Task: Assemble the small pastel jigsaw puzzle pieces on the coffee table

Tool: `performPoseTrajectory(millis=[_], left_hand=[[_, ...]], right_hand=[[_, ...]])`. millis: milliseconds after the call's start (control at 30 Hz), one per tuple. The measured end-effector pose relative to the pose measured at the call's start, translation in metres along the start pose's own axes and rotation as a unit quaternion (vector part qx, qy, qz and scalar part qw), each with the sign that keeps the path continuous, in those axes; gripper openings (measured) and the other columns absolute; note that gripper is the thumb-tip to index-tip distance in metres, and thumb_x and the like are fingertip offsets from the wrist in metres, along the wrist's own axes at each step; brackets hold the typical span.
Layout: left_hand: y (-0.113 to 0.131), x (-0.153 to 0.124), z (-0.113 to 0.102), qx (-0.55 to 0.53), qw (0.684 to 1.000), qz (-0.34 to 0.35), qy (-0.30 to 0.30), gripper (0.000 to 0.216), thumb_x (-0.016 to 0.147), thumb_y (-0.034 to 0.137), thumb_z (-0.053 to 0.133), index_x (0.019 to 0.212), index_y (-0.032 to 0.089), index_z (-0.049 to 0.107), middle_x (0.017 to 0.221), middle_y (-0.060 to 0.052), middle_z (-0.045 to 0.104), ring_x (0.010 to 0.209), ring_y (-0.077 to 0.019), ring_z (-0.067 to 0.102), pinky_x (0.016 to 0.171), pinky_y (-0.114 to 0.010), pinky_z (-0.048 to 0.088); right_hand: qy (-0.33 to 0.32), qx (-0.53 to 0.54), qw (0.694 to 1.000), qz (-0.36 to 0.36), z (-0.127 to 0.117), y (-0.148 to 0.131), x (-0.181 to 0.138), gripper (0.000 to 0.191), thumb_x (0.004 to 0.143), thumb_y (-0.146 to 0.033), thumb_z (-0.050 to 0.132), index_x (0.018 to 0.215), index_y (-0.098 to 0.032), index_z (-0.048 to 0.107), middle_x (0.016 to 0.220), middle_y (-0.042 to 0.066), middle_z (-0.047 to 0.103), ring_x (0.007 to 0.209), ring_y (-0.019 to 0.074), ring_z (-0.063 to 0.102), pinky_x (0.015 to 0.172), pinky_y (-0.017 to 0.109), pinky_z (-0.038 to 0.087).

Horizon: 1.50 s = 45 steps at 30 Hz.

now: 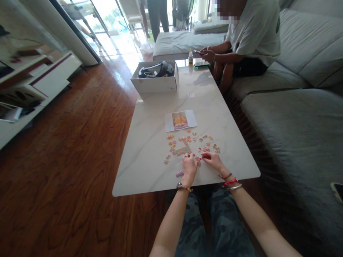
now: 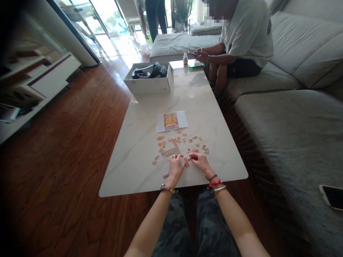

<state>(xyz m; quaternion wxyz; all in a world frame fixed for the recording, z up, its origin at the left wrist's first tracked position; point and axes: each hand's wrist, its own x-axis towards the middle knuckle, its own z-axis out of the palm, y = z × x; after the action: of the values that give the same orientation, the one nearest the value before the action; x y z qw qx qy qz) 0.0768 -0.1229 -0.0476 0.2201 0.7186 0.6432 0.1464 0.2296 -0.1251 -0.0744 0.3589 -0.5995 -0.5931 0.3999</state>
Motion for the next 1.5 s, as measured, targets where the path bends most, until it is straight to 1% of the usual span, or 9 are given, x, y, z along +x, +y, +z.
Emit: performPoseTrajectory(millis=[200, 300, 333, 400, 533, 633, 733, 1233, 1500], left_hand=[[0.002, -0.002, -0.007, -0.035, 0.996, 0.071, -0.031, 0.016, 0.071, 0.014, 0.054, 0.082, 0.022, 0.062, 0.098, -0.004, 0.054, 0.094, -0.0170, 0.045, 0.082, -0.028, 0.038], [0.001, 0.001, -0.012, -0.053, 0.992, 0.107, -0.048, 0.013, 0.070, 0.013, 0.054, 0.071, 0.022, 0.063, 0.102, -0.002, 0.055, 0.096, -0.0170, 0.045, 0.084, -0.030, 0.037], [0.001, 0.004, -0.013, -0.062, 0.991, 0.106, -0.044, 0.014, 0.069, 0.013, 0.055, 0.075, 0.022, 0.064, 0.100, -0.003, 0.056, 0.095, -0.0171, 0.046, 0.084, -0.030, 0.038], [0.002, 0.016, -0.019, -0.087, 0.992, 0.091, -0.002, 0.024, 0.069, 0.014, 0.055, 0.090, 0.022, 0.061, 0.097, -0.004, 0.056, 0.093, -0.0170, 0.048, 0.083, -0.030, 0.040], [0.008, 0.051, -0.043, -0.103, 0.986, 0.091, 0.091, 0.022, 0.072, 0.015, 0.051, 0.093, 0.020, 0.059, 0.094, -0.005, 0.056, 0.094, -0.0175, 0.049, 0.084, -0.032, 0.040], [0.014, 0.068, -0.064, -0.093, 0.985, 0.083, 0.119, 0.020, 0.074, 0.017, 0.050, 0.091, 0.019, 0.060, 0.092, -0.006, 0.056, 0.091, -0.0177, 0.051, 0.081, -0.031, 0.041], [0.015, 0.073, -0.074, -0.089, 0.985, 0.077, 0.125, 0.020, 0.074, 0.017, 0.050, 0.091, 0.018, 0.060, 0.091, -0.006, 0.057, 0.089, -0.0172, 0.051, 0.081, -0.031, 0.041], [0.009, 0.070, -0.073, -0.075, 0.987, 0.060, 0.125, 0.021, 0.074, 0.021, 0.054, 0.094, 0.019, 0.059, 0.093, -0.005, 0.056, 0.091, -0.0174, 0.050, 0.082, -0.030, 0.040], [0.006, 0.067, -0.070, -0.064, 0.990, 0.066, 0.110, 0.020, 0.075, 0.020, 0.052, 0.093, 0.019, 0.059, 0.094, -0.005, 0.056, 0.089, -0.0160, 0.051, 0.083, -0.029, 0.040]], right_hand=[[0.003, 0.103, 0.992, 0.075, -0.001, -0.003, -0.005, 0.016, 0.059, -0.025, 0.061, 0.071, -0.016, 0.066, 0.071, 0.003, 0.066, 0.065, 0.0149, 0.061, 0.066, 0.029, 0.049], [0.033, 0.181, 0.979, 0.092, -0.006, -0.011, -0.001, 0.021, 0.054, -0.028, 0.065, 0.070, -0.014, 0.064, 0.067, 0.002, 0.064, 0.062, 0.0145, 0.059, 0.060, 0.028, 0.049], [0.052, 0.209, 0.972, 0.092, -0.010, -0.015, 0.004, 0.022, 0.054, -0.029, 0.066, 0.070, -0.014, 0.063, 0.067, 0.002, 0.064, 0.062, 0.0144, 0.058, 0.059, 0.028, 0.049], [0.091, 0.253, 0.960, 0.079, -0.019, -0.028, 0.021, 0.023, 0.055, -0.030, 0.067, 0.071, -0.014, 0.061, 0.067, 0.002, 0.063, 0.061, 0.0136, 0.057, 0.058, 0.026, 0.048], [0.123, 0.284, 0.951, 0.022, -0.041, -0.072, 0.063, 0.024, 0.054, -0.031, 0.069, 0.069, -0.015, 0.060, 0.066, 0.001, 0.061, 0.061, 0.0132, 0.056, 0.058, 0.025, 0.047], [0.119, 0.269, 0.956, -0.011, -0.049, -0.104, 0.081, 0.025, 0.053, -0.031, 0.069, 0.069, -0.015, 0.060, 0.064, 0.001, 0.061, 0.061, 0.0135, 0.056, 0.058, 0.026, 0.046], [0.107, 0.263, 0.959, -0.015, -0.047, -0.120, 0.085, 0.026, 0.053, -0.032, 0.068, 0.070, -0.014, 0.060, 0.064, 0.001, 0.061, 0.060, 0.0132, 0.055, 0.059, 0.026, 0.046], [0.093, 0.220, 0.971, -0.004, -0.039, -0.102, 0.085, 0.027, 0.056, -0.035, 0.065, 0.074, -0.015, 0.060, 0.065, 0.004, 0.063, 0.061, 0.0162, 0.058, 0.056, 0.027, 0.048], [0.102, 0.248, 0.964, -0.001, -0.038, -0.111, 0.078, 0.026, 0.054, -0.032, 0.066, 0.071, -0.014, 0.060, 0.064, 0.001, 0.061, 0.060, 0.0136, 0.056, 0.058, 0.026, 0.047]])
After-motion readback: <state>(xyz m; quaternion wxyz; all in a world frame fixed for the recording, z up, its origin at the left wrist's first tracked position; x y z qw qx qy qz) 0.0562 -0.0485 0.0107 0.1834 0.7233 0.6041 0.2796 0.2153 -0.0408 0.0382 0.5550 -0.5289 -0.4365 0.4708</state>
